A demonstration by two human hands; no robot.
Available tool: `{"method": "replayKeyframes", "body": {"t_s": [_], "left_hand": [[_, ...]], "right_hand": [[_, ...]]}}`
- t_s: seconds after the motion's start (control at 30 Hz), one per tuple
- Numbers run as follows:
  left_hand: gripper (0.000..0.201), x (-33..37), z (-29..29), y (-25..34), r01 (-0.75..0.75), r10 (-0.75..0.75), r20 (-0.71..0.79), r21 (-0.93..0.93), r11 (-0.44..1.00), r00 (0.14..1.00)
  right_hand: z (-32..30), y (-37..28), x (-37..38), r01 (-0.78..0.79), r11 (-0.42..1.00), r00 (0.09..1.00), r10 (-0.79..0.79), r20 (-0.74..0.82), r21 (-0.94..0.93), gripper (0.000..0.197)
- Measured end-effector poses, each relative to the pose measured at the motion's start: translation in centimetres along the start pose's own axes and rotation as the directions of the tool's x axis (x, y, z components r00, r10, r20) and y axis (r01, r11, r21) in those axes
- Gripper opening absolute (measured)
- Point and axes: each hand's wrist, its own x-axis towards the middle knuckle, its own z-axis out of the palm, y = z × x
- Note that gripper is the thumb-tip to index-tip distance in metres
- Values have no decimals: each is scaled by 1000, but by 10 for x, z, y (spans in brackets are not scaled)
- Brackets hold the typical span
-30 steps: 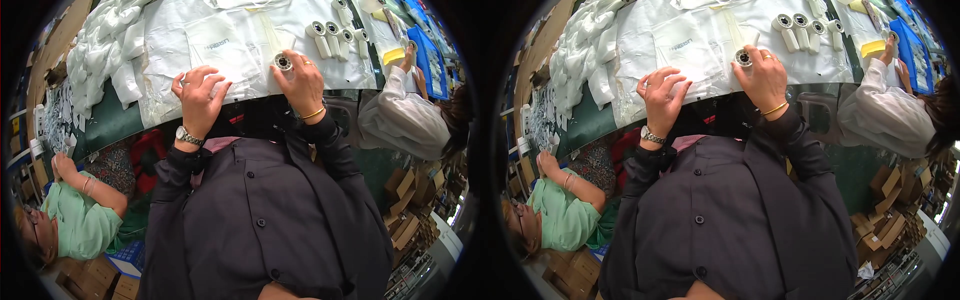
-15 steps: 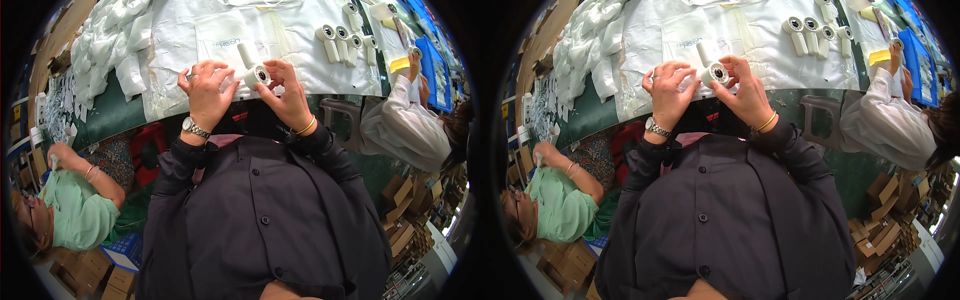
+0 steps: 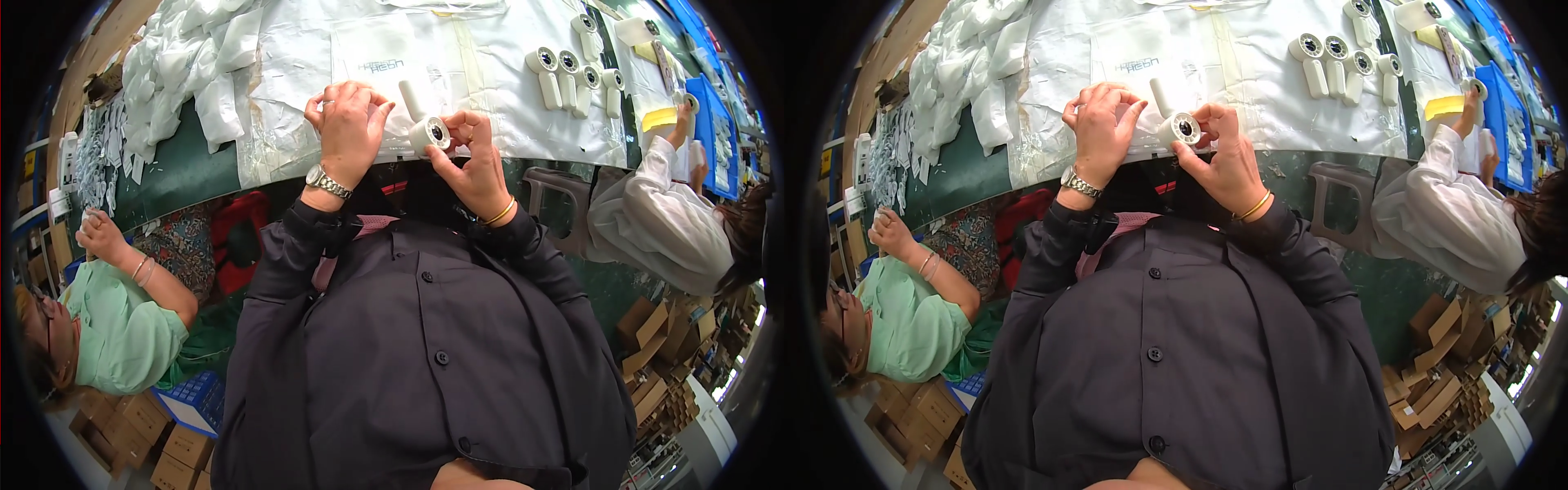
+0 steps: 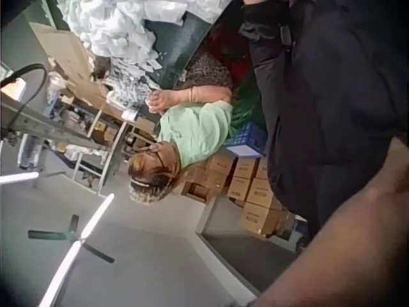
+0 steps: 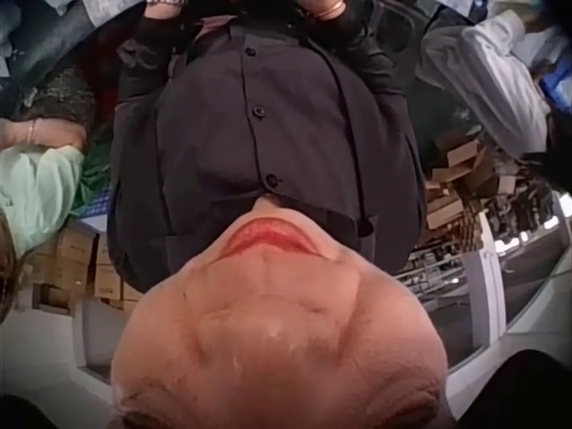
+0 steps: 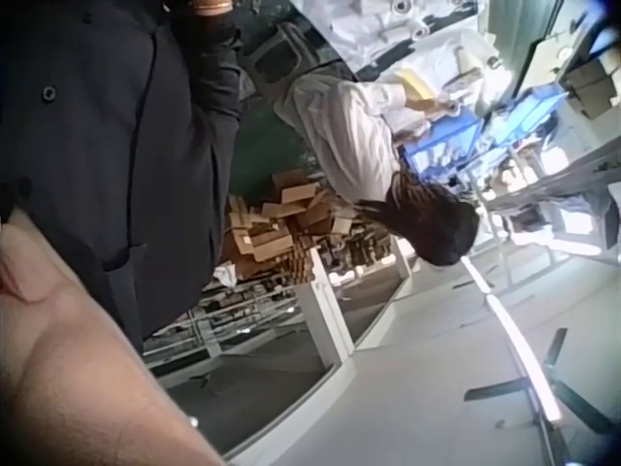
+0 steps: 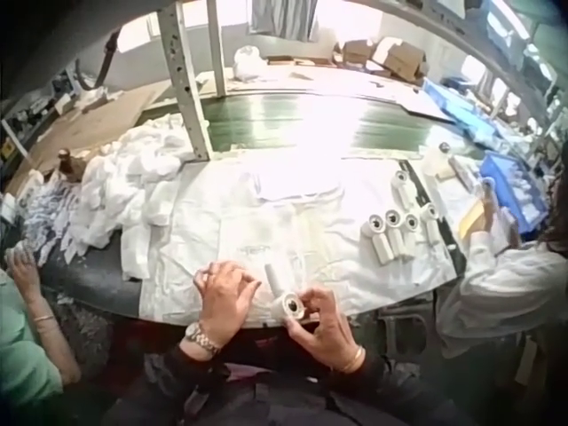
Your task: Manually assemble and place small plastic components into individual clear plastic bags at an assembly workbench.
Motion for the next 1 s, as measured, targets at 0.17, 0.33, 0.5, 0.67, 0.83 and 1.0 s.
{"method": "replayKeyframes", "body": {"t_s": [0.17,0.33,0.5,0.67,0.83,1.0], "left_hand": [[11,-2,-8,7,-41,42,20,-48,998,999],[14,-2,-5,-1,-19,19,48,-5,1000,999],[16,1,-8,1,6,-5,68,-14,1000,998],[17,0,-13,11,-89,89,6,-9,996,996],[16,3,-8,4,-60,61,51,-4,998,997],[17,5,-10,-5,38,-38,60,-8,999,998]], "right_hand": [[1,5,0,-57,981,998,58,2,188,48],[-2,8,-2,-56,954,998,64,-20,294,44],[-5,4,-4,-1,905,993,50,-103,425,45],[1,0,1,-7,869,996,48,-70,496,43],[6,4,0,-149,853,984,179,-12,500,41],[4,4,-4,-95,913,993,115,-26,396,41]]}}
